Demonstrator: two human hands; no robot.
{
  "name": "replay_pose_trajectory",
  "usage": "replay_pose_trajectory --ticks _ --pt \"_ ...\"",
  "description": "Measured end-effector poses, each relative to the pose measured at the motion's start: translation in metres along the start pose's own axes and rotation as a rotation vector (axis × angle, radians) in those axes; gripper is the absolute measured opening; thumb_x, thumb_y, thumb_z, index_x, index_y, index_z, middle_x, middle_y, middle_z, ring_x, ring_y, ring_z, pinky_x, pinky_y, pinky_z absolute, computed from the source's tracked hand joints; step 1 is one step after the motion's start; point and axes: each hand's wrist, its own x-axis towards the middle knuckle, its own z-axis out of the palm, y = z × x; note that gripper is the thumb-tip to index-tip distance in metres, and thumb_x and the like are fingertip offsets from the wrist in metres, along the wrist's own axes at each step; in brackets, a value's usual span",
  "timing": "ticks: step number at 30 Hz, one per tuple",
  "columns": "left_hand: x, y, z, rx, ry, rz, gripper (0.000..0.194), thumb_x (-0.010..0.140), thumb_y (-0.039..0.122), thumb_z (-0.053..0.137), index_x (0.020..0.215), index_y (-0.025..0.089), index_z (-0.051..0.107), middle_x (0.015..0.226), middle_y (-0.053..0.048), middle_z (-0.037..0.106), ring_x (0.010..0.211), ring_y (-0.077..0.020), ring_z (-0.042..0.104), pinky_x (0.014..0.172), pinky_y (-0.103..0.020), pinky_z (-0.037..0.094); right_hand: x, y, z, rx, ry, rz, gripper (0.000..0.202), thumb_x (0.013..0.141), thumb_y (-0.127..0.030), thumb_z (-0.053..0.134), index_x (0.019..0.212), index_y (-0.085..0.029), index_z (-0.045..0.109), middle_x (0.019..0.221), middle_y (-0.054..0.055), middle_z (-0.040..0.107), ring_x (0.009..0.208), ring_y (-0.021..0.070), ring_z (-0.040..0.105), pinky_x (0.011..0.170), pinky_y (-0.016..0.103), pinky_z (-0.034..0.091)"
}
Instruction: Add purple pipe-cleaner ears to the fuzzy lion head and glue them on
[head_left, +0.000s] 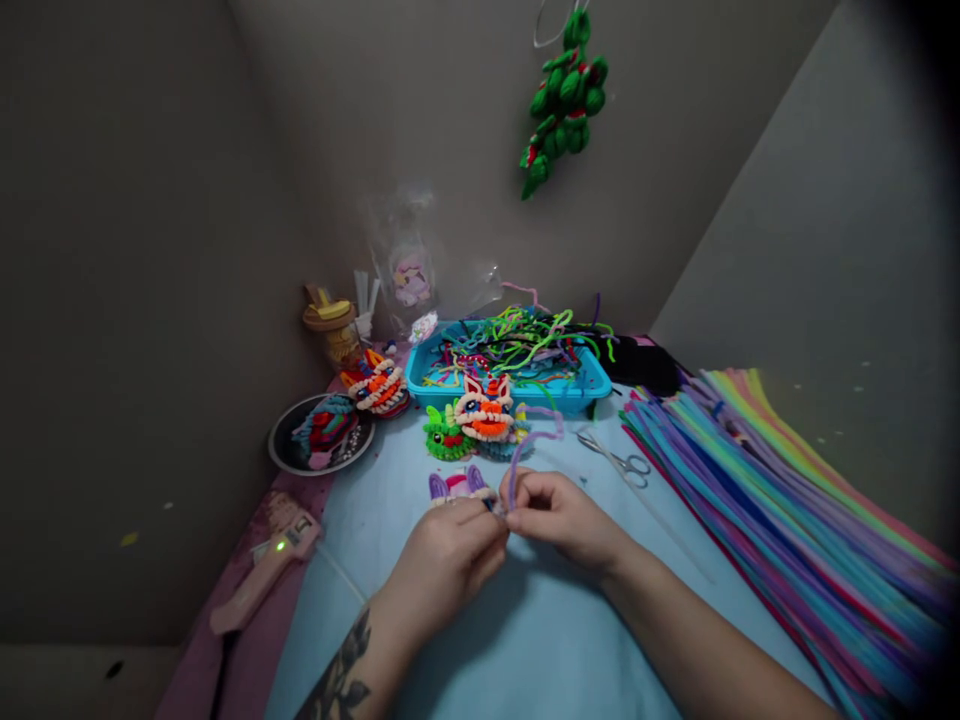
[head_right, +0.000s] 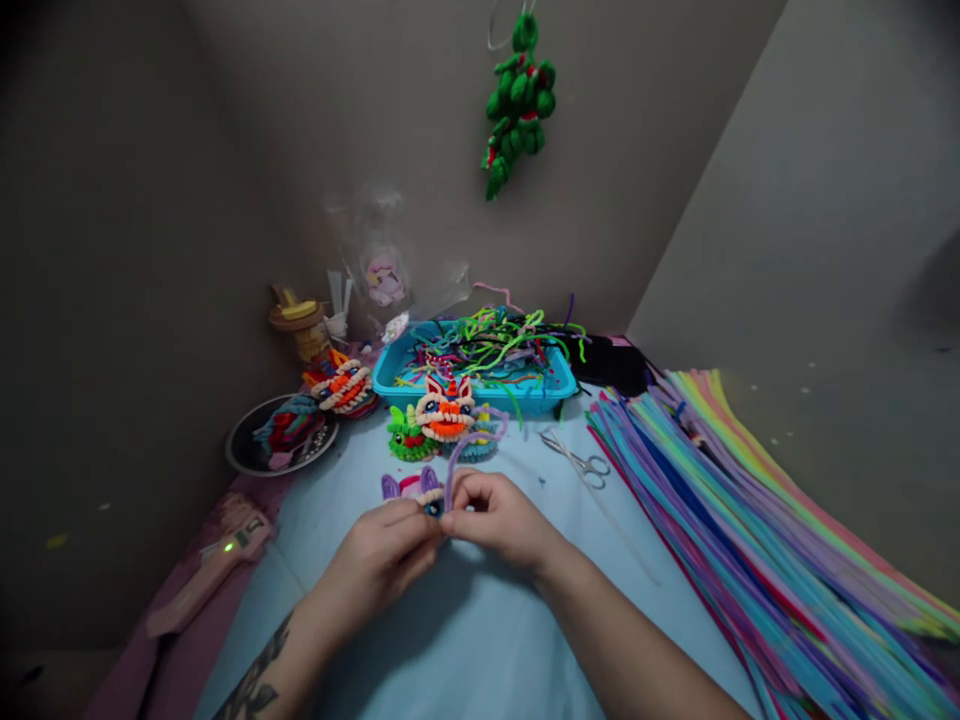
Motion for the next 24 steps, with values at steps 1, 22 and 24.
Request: replay_pose_trajectory --ticks 1,22,24 --pt "0.0 0.0 0.001 -0.029 0.029 -0.022 0.02 0.087 0.013 0.048 0.072 0.015 0.061 0.062 -0.001 0.056 0.057 -0.0115 0.048 0.053 -0.02 0.035 -0.001 -0.001 0.001 0.0 0.018 -0.023 0.03 0.076 -0.037 0.072 0.06 -0.017 0.057 0.069 -0.001 0.053 0.066 0.0131 0.052 0.062 0.025 0.042" --pt "0.001 0.002 -0.001 -0.412 0.104 -0.258 0.019 0.087 0.022 0.054 0.074 0.015 0.065 0.068 -0.003 0.062 0.064 -0.0129 0.056 0.062 -0.023 0.043 -0.014 -0.016 0.016 -0.47 0.299 -0.542 0.019 0.083 -0.011 0.064 0.093 -0.026 0.072 0.085 0.004 0.067 0.08 0.0175 0.063 0.071 0.03 0.051" --pt "0.001 0.004 -0.005 -0.358 0.122 -0.21 0.018 0.088 0.021 0.053 0.077 0.016 0.065 0.069 -0.003 0.062 0.065 -0.0129 0.056 0.062 -0.023 0.043 -0.015 -0.017 0.018 -0.422 0.315 -0.474 0.015 0.083 -0.014 0.065 0.089 -0.026 0.073 0.086 0.004 0.065 0.081 0.0173 0.063 0.07 0.029 0.052"
